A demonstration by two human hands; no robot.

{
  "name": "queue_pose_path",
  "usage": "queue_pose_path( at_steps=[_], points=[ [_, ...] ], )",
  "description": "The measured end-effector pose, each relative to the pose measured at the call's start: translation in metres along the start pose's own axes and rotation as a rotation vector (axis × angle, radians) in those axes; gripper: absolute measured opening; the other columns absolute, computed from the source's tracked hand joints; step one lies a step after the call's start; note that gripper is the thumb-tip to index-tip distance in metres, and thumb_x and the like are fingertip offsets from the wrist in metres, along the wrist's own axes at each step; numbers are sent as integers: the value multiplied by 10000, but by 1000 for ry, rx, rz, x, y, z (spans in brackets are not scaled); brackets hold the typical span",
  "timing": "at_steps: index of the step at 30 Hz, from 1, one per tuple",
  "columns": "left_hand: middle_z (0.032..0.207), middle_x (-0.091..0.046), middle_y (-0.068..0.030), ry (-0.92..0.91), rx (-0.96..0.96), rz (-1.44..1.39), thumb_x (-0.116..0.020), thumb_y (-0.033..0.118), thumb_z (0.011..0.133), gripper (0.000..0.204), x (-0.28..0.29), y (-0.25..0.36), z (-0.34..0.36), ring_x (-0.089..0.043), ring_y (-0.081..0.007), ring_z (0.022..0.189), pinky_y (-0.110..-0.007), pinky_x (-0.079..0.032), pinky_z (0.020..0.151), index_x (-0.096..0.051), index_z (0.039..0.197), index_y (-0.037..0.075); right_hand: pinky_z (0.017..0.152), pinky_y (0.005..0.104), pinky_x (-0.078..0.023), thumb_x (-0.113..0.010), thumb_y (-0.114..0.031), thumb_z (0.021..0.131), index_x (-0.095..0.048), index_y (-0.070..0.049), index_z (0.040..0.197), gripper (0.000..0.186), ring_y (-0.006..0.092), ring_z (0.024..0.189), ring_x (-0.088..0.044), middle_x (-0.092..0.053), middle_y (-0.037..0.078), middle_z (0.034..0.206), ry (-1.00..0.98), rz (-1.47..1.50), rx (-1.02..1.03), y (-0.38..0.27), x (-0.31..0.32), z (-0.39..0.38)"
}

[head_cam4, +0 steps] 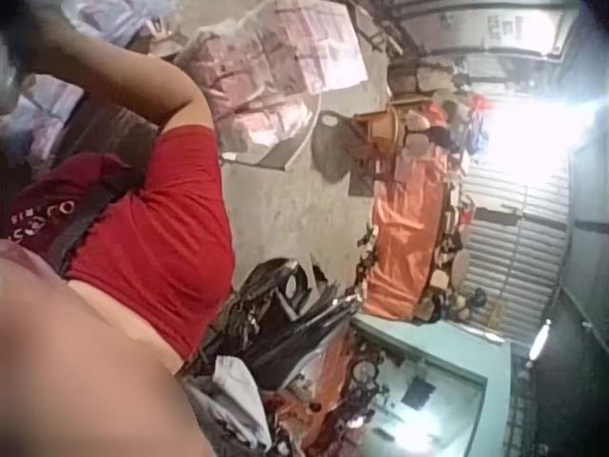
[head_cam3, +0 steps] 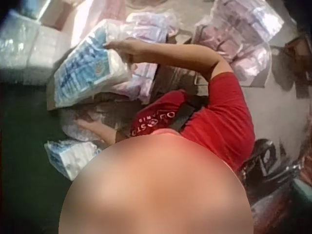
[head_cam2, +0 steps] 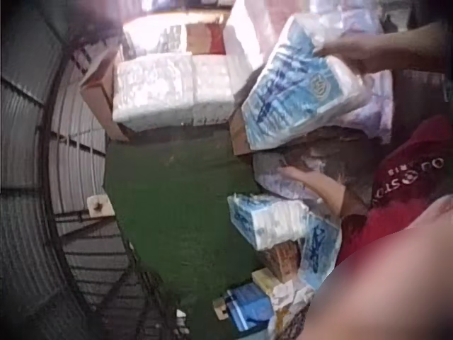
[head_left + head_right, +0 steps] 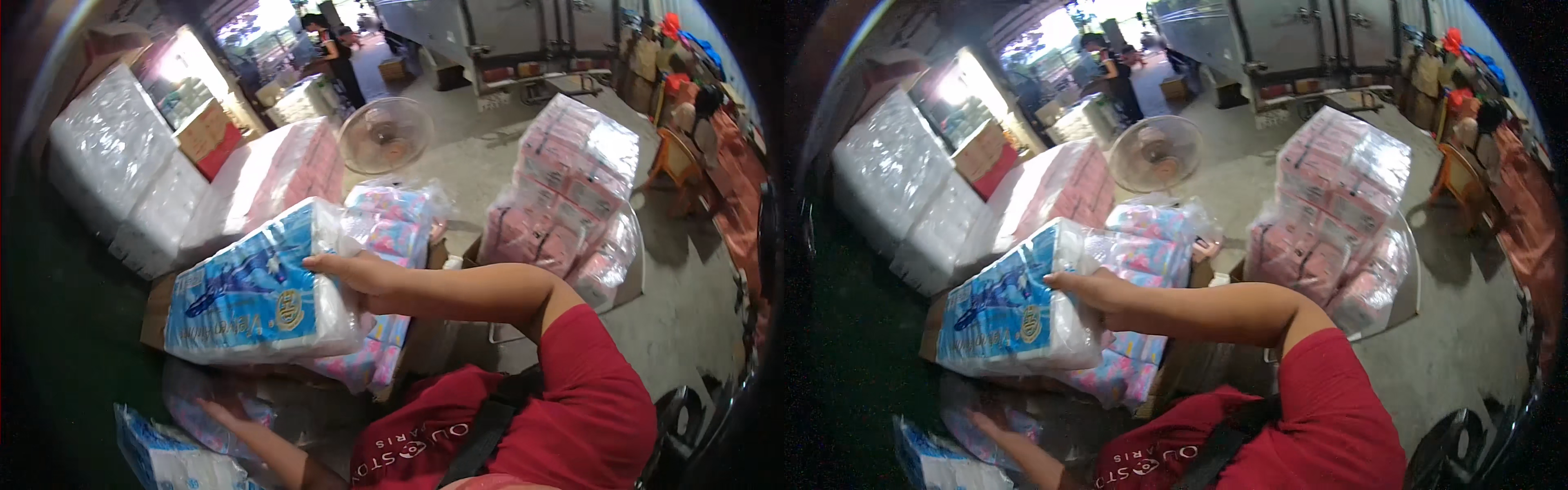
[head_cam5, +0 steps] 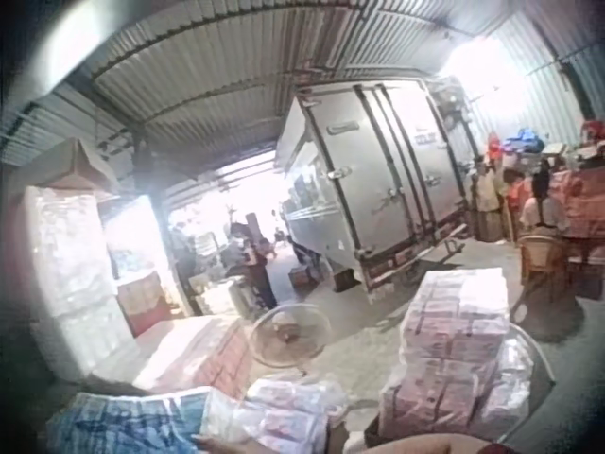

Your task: Organizes and stacks various packages of napkins and tissues in a storage or fulfillment area.

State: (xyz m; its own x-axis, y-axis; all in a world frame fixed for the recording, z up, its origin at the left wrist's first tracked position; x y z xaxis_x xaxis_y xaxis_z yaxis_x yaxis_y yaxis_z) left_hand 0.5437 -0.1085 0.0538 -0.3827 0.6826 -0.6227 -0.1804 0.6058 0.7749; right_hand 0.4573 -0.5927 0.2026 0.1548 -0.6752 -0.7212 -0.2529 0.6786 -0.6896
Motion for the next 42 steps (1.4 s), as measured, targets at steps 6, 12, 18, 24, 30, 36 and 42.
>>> queue_pose_path(
  at_steps=[6, 12, 18, 24, 30, 36, 42],
  points=[
    [1432, -234, -165, 129, -293, 187, -318, 606, 865, 751, -51, 36, -60, -286, -384, 1264, -552, -272, 979, -195, 1411, 106, 816, 373, -504, -674, -240, 797, -514, -55, 1141, 422, 221, 935, -610, -613, 83, 1063, 58, -49, -67, 17, 24, 12],
    [1440, -216, -162, 29, -287, 259, -326, 624, 853, 776, -76, 34, -44, -277, -380, 1271, -548, -267, 986, -185, 1416, 109, 820, 374, -502, -693, -231, 782, -519, -46, 1130, 431, 211, 945, -609, -613, 98, 1060, 51, 6, -27, 10, 27, 1],
    [1447, -202, -153, -147, -147, 289, -362, 659, 819, 821, -9, 31, 64, -273, -373, 1275, -547, -260, 1000, -193, 1413, 117, 830, 387, -494, -699, -251, 778, -524, -27, 1134, 456, 236, 942, -611, -612, 114, 1069, -2, 97, -13, 7, 32, 1],
    [1453, -188, -144, -239, -115, 338, -398, 694, 785, 867, -16, 54, 94, -268, -365, 1279, -546, -252, 1015, -201, 1409, 126, 802, 384, -507, -689, -257, 790, -528, -19, 1126, 442, 231, 934, -619, -617, 113, 1068, -41, 106, -70, 9, 17, -1],
    [1462, -166, -150, -150, -151, 482, -377, 734, 770, 921, -87, 23, -20, -241, -345, 1300, -513, -248, 1028, -181, 1420, 112, 861, 394, -488, -679, -253, 798, -507, -55, 1161, 447, 229, 977, -606, -604, 108, 1111, 13, 95, -64, 7, 32, 1],
    [1450, -195, -167, -132, -170, 522, -346, 743, 782, 942, -131, 19, -60, -262, -330, 1296, -471, -252, 1038, -175, 1422, 74, 883, 404, -476, -680, -250, 799, -504, -59, 1166, 450, 233, 996, -599, -596, 110, 1130, 28, 104, -67, 10, 27, 4],
    [1438, -227, -159, -174, -253, 533, -408, 699, 792, 906, -120, 23, -29, -290, -326, 1280, -473, -278, 1021, -213, 1409, 66, 890, 394, -474, -681, -254, 798, -502, -51, 1167, 458, 229, 1001, -596, -598, 107, 1124, -20, 104, -44, 11, 26, 5]
  ],
)
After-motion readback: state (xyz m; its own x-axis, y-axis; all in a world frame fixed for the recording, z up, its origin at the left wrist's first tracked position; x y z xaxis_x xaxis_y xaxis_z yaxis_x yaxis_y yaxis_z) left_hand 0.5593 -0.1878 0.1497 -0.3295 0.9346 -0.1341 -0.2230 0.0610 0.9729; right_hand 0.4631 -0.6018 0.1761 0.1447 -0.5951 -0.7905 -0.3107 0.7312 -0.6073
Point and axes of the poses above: each hand's wrist, its own z-axis towards the middle knuckle, its own x-axis out of the back of the hand, y = z × x, the point moved 5 cm from there along z, towards the middle knuckle
